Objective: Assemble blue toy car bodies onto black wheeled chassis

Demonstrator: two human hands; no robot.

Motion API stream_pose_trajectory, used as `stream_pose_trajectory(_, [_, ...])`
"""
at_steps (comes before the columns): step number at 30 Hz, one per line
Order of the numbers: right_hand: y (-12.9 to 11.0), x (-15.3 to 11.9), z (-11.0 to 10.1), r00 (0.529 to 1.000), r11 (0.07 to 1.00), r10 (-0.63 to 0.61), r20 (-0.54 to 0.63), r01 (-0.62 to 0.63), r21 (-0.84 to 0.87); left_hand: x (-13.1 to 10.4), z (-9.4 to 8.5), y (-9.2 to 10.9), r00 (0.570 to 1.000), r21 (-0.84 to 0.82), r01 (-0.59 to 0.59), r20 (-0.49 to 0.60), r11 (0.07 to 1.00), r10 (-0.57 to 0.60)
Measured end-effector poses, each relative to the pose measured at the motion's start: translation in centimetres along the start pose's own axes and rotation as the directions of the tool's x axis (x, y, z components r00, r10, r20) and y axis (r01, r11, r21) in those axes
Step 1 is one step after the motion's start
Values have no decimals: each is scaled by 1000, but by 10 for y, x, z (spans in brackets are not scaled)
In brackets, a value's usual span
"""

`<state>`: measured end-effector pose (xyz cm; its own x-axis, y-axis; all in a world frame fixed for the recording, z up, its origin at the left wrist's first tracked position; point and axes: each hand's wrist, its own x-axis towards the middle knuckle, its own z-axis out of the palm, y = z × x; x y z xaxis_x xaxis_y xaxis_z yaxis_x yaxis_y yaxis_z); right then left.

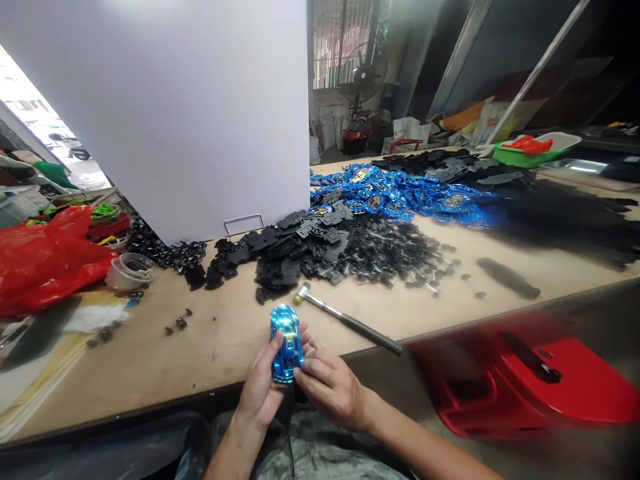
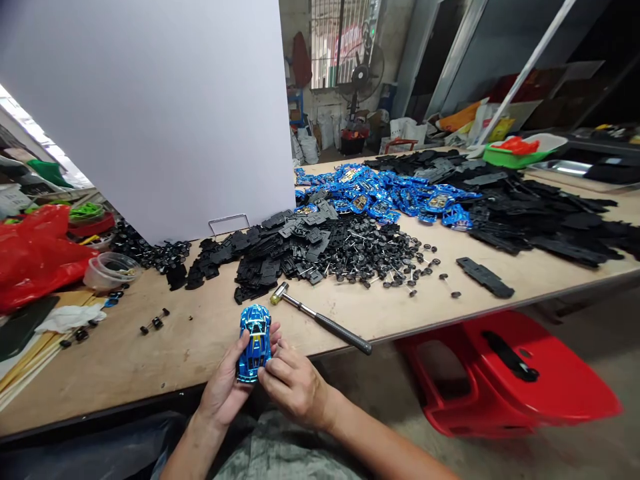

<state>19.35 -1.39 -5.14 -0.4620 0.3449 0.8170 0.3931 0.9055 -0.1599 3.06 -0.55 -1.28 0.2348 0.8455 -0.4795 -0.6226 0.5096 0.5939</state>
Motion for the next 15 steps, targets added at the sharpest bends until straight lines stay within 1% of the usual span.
stream_pose_trajectory(2, [0, 0, 0, 1000, 1000, 8, 3, -8, -6, 0, 0, 1, 1000, -7, 15, 8, 1000, -15])
stream_pose_trajectory(5, [1, 2, -1, 1000, 1000, 3, 3, -3, -16, 1, 3, 6, 998, -62, 56, 19, 997, -55])
stream_pose_trajectory(7, [1, 4, -3, 1000, 1000, 0, -22, -1, -21, 0, 6, 9, 997, -97, 71, 11, 993, -70])
stream_pose_trajectory(11, [-1, 6, -7, 998, 1000, 18, -67, -19, -10, -3, 10, 13, 998, -103, 64, 1, 993, -65])
stream_pose_trajectory(15, [-4, 5, -6, 997, 999, 47, -68, -47, 0, -1, 8, 10, 998, -111, 57, 24, 992, -55])
